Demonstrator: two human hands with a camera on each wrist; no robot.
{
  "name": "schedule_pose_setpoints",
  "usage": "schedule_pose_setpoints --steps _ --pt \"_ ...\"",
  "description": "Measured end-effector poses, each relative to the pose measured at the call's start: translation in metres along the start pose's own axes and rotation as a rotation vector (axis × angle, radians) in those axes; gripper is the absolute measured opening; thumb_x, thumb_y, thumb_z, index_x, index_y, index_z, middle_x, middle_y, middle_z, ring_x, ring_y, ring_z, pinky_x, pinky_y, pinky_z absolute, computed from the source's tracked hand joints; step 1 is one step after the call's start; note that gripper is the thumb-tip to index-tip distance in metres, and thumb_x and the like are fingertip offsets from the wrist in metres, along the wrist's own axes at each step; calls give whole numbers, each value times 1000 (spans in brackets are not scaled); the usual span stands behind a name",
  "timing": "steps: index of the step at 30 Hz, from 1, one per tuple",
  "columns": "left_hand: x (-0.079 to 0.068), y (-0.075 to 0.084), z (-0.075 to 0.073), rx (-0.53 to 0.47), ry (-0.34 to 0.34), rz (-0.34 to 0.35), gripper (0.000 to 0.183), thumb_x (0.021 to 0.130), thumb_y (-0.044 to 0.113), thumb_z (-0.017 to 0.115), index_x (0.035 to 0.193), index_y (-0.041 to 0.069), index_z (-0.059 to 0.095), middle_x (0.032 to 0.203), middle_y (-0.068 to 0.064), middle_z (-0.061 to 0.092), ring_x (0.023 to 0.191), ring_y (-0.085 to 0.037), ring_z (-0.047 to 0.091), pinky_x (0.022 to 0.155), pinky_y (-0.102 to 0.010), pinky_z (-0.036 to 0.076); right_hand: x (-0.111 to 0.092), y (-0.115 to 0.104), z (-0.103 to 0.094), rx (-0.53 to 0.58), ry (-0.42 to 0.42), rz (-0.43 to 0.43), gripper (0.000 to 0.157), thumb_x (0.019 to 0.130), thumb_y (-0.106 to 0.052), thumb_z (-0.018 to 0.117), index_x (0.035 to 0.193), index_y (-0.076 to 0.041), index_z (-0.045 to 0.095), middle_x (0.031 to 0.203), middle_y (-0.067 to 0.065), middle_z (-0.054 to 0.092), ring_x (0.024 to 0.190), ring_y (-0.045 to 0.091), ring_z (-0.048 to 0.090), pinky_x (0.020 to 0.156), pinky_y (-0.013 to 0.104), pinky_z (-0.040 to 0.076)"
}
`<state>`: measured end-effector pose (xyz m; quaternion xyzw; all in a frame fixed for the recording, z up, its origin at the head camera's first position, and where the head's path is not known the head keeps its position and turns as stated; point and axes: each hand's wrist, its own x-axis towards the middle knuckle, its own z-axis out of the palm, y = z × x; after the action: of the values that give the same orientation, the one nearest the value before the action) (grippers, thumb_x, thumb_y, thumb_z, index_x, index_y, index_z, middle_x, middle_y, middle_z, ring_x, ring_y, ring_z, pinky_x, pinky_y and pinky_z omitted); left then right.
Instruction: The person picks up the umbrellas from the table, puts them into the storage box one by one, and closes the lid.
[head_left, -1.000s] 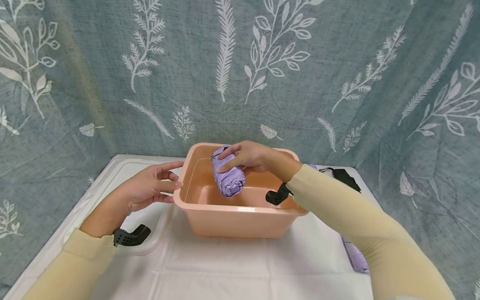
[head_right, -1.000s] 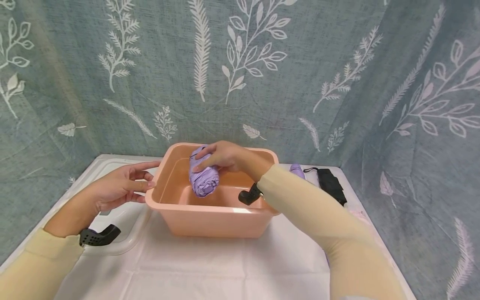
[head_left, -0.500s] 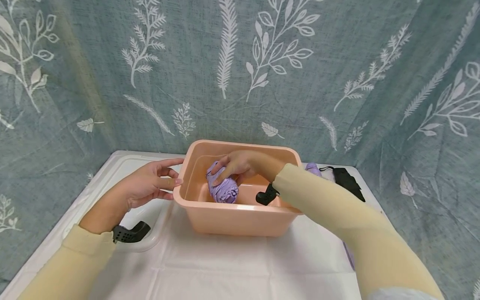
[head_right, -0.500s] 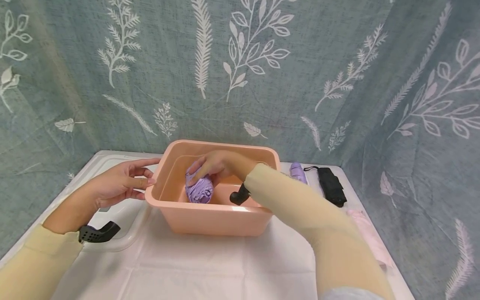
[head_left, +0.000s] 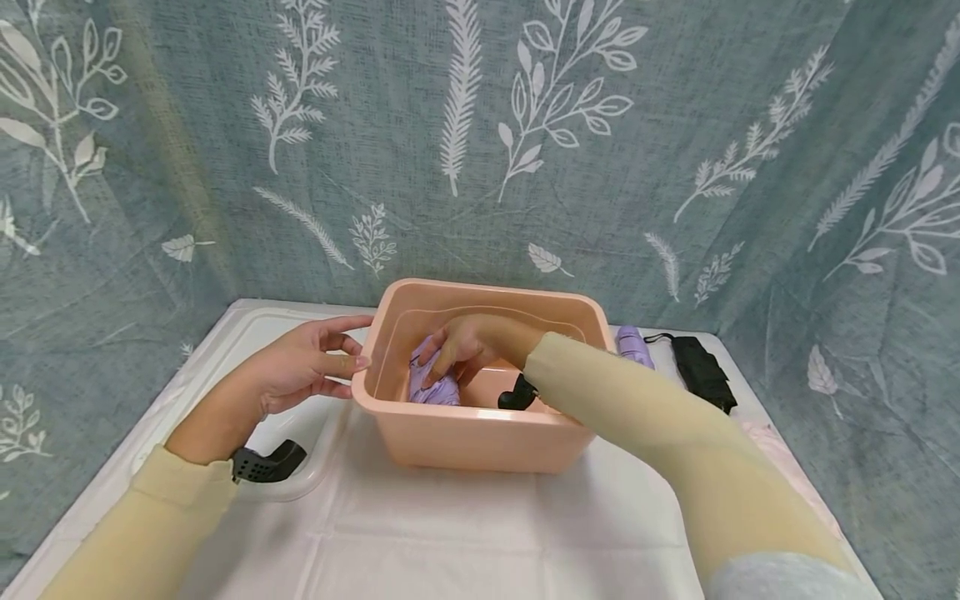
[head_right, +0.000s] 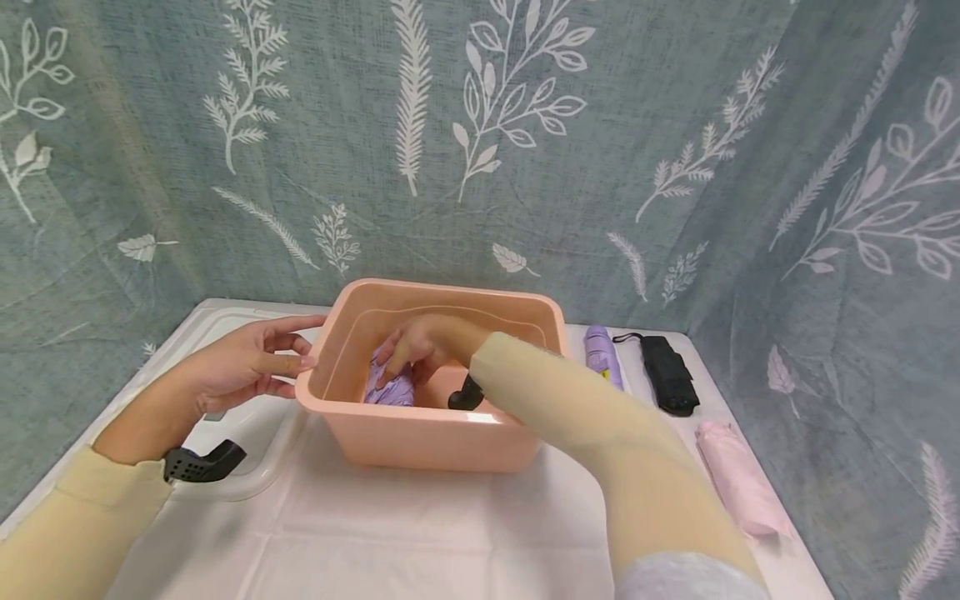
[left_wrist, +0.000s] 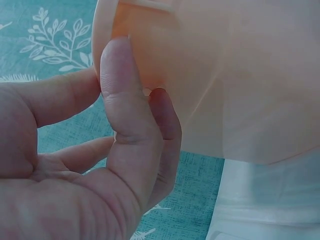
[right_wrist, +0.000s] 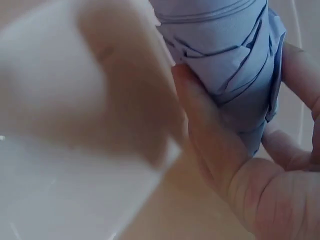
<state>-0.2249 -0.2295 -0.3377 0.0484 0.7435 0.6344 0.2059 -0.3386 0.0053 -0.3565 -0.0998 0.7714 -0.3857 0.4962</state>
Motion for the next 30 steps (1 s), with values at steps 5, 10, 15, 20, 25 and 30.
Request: schedule_pose_setpoints --steps 5,10,15,20,25,30 --pt "0 0 -1 -3 6 3 81 97 6 68 165 14 23 108 -8 49 81 -15 66 75 -31 64 7 -2 -1 -22 -32 17 41 90 5 73 128 -4 62 104 9 64 87 24 64 77 33 60" --pt "0 -1 -1 -1 5 5 81 97 6 68 164 14 24 108 -8 50 83 -15 66 76 -32 64 13 -2 -2 -39 -74 42 32 91 8 70 120 -4 63 102 11 65 86 22 64 76 31 59" --pt "0 -1 -1 -3 1 5 82 97 6 68 165 14 24 109 -8 50 83 -15 66 76 -31 64 19 0 0 -30 -94 49 32 89 11 70 117 -2 62 101 11 65 86 22 65 83 33 62" --pt "0 0 0 2 4 6 81 97 5 68 164 14 24 109 -9 49 82 -15 66 75 -32 64 20 2 3 -50 -98 44 35 87 15 69 117 2 57 102 12 61 88 22 66 105 47 55" --pt "0 1 1 10 15 2 80 97 6 68 164 15 24 110 -9 49 83 -16 66 76 -33 64 18 2 4 -140 -83 20 36 86 16 69 117 3 56 103 11 57 85 22 63 103 44 56" --pt "-1 0 2 9 18 1 81 97 5 68 164 15 25 109 -9 49 83 -16 66 76 -32 64 18 4 4 -208 -76 27 47 85 11 74 124 -2 53 107 11 55 85 29 65 92 49 61"
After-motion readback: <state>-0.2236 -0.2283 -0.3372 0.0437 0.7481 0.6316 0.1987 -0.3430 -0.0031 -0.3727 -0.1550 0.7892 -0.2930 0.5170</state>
